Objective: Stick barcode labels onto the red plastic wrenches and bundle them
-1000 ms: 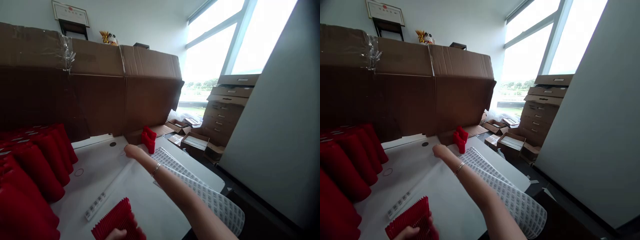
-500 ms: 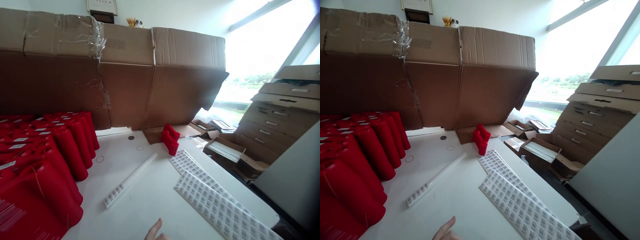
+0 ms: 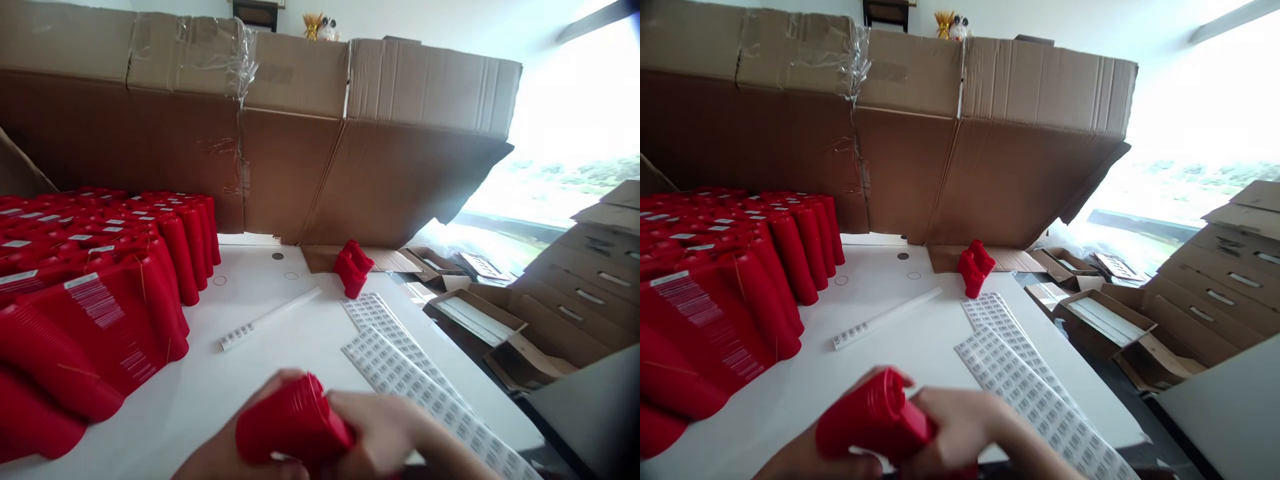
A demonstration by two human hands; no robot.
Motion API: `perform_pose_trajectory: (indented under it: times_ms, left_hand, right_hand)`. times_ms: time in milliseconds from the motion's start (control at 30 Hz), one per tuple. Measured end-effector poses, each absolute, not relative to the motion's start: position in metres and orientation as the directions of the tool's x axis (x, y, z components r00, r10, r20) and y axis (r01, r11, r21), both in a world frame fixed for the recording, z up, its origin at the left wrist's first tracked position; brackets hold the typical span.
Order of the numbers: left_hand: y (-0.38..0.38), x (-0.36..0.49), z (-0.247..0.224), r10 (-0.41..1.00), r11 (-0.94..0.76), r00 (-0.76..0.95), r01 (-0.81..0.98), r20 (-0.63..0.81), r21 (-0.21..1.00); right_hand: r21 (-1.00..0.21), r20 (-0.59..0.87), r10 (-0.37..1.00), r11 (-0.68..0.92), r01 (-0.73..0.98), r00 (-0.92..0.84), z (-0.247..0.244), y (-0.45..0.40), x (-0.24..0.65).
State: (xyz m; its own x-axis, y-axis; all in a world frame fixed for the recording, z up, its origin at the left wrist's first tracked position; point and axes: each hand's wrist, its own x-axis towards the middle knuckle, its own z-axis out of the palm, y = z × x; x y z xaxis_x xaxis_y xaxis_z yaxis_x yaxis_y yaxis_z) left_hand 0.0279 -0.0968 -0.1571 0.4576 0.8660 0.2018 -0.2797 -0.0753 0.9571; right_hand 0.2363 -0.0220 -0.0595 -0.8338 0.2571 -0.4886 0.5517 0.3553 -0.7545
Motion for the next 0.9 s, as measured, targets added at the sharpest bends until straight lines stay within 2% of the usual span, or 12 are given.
perform_pose_trajectory:
  times_ms: [33,67,200,333,433,633,733,900]
  left_hand:
    - [-0.097,0.022,-0.159,0.87,-0.076,0.449,-0.281,0.201,0.957]
    - [-0.097,0.017,-0.161,0.901,-0.093,0.389,-0.266,0.195,0.959]
    - [-0.095,0.008,-0.155,0.984,-0.16,0.089,0.075,0.153,0.984]
    - [-0.082,0.014,-0.143,0.981,-0.175,0.124,0.225,0.15,0.959]
    - [-0.072,0.017,-0.145,0.978,-0.193,0.139,0.289,0.158,0.938]
    - [-0.063,0.014,-0.156,0.983,-0.179,0.099,0.321,0.155,0.93]
    - [-0.062,0.012,-0.157,0.993,-0.121,0.041,0.304,0.113,0.945]
    - [-0.066,0.008,-0.16,1.0,0.013,0.008,0.241,-0.015,0.97]
  right_hand:
    - [-0.56,-0.61,0.335,0.459,0.69,-0.718,-0.052,-0.016,0.236]
    - [-0.471,-0.632,0.394,0.489,0.734,-0.667,-0.046,-0.01,0.234]
    - [-0.27,-0.676,0.473,0.554,0.788,-0.565,-0.041,0.018,0.209]
    - [-0.16,-0.688,0.487,0.621,0.767,-0.538,-0.058,0.034,0.181]
    - [-0.162,-0.614,0.517,0.657,0.736,-0.596,-0.065,0.033,0.182]
    - [-0.282,-0.298,0.591,0.696,0.661,-0.749,-0.065,0.01,0.208]
    - [-0.343,-0.238,0.595,0.688,0.64,-0.767,-0.066,0.006,0.211]
    - [-0.445,-0.218,0.583,0.654,0.612,-0.782,-0.07,0.011,0.212]
